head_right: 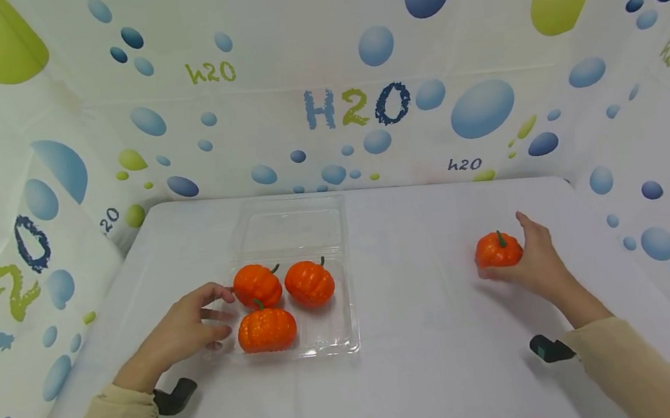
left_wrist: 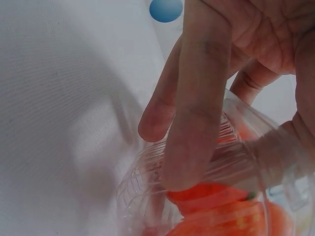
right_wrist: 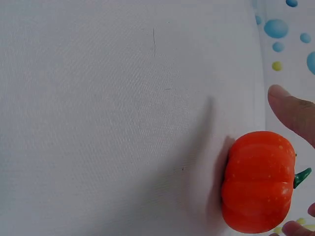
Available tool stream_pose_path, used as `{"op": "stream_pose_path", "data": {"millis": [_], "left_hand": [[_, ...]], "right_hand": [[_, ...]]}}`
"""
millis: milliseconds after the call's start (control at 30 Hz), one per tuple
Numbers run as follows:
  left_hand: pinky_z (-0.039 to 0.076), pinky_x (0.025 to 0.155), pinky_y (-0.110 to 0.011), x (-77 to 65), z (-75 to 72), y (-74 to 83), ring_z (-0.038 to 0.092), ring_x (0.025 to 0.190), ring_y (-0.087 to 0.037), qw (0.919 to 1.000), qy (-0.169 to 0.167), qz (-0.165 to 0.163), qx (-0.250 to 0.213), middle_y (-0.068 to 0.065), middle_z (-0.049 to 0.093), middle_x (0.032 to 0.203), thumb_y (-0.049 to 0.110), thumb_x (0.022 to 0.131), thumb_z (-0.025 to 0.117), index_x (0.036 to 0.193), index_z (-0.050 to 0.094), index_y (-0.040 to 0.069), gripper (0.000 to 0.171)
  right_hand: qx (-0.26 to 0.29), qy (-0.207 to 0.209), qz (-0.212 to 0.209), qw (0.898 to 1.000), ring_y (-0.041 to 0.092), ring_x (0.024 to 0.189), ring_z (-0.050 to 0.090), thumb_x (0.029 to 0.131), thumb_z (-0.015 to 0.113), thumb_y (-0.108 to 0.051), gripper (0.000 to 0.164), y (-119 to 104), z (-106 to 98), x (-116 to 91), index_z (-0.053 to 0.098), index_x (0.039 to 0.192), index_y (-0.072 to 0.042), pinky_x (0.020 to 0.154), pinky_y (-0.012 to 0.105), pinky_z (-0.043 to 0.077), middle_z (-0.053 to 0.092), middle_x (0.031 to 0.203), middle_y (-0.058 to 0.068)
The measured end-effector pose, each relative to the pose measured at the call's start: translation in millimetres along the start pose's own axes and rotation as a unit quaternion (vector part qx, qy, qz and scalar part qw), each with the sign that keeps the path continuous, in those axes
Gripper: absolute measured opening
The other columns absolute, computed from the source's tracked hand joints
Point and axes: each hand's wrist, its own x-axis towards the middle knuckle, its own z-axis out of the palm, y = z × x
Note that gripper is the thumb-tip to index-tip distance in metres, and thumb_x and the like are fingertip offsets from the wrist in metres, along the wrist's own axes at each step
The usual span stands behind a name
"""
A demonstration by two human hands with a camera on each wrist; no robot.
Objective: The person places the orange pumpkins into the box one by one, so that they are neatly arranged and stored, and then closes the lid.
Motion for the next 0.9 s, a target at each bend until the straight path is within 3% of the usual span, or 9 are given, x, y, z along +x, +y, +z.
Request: {"op": "stream_pose_path", "data": {"millis": [233,533,700,900], "left_hand": [[0.06,0.064,-0.034,-0.4,-0.1,0.7,0.065,0.098,-0.028,1.0,0.0,0.0,0.001,-0.019,0.057,0.127,-0.004,0.081,0.072,0.12,0.056,0.004,0.043],[0.06,0.064,-0.034,0.2,0.4,1.2,0.065,0.098,-0.029,1.0,0.0,-0.003,0.001,-0.019,0.058,0.126,-0.003,0.081,0.072,0.121,0.056,0.003,0.044],[0.06,0.064,-0.034,0.8,0.8,0.6,0.065,0.097,-0.028,1.0,-0.001,-0.004,0.002,-0.019,0.058,0.125,-0.003,0.081,0.072,0.121,0.056,0.004,0.044],[0.06,0.064,-0.034,0.8,0.4,-0.1,0.065,0.096,-0.027,1.0,-0.002,-0.004,0.003,-0.019,0.058,0.127,-0.003,0.081,0.072,0.121,0.056,0.004,0.044]], "right_hand": [[0.005,-0.02,0.025,0.999,0.06,0.13,0.029,0.077,0.087,-0.044,0.121,3,5,-2,0.012,0.154,0.011,0.096,0.071,0.041,0.021,0.146,0.041],[-0.016,0.007,0.021,1.0,0.059,0.125,0.033,0.079,0.087,-0.036,0.106,12,11,-4,0.024,0.147,0.014,0.096,0.072,0.04,0.03,0.14,0.04],[-0.023,0.003,-0.003,1.0,0.058,0.119,0.041,0.081,0.084,-0.042,0.098,10,12,-9,0.033,0.148,0.009,0.091,0.067,0.048,0.029,0.137,0.041],[0.007,-0.037,-0.019,0.999,0.057,0.122,0.043,0.087,0.077,-0.047,0.093,-4,12,-14,0.034,0.153,0.001,0.09,0.062,0.052,0.029,0.14,0.039]]}}
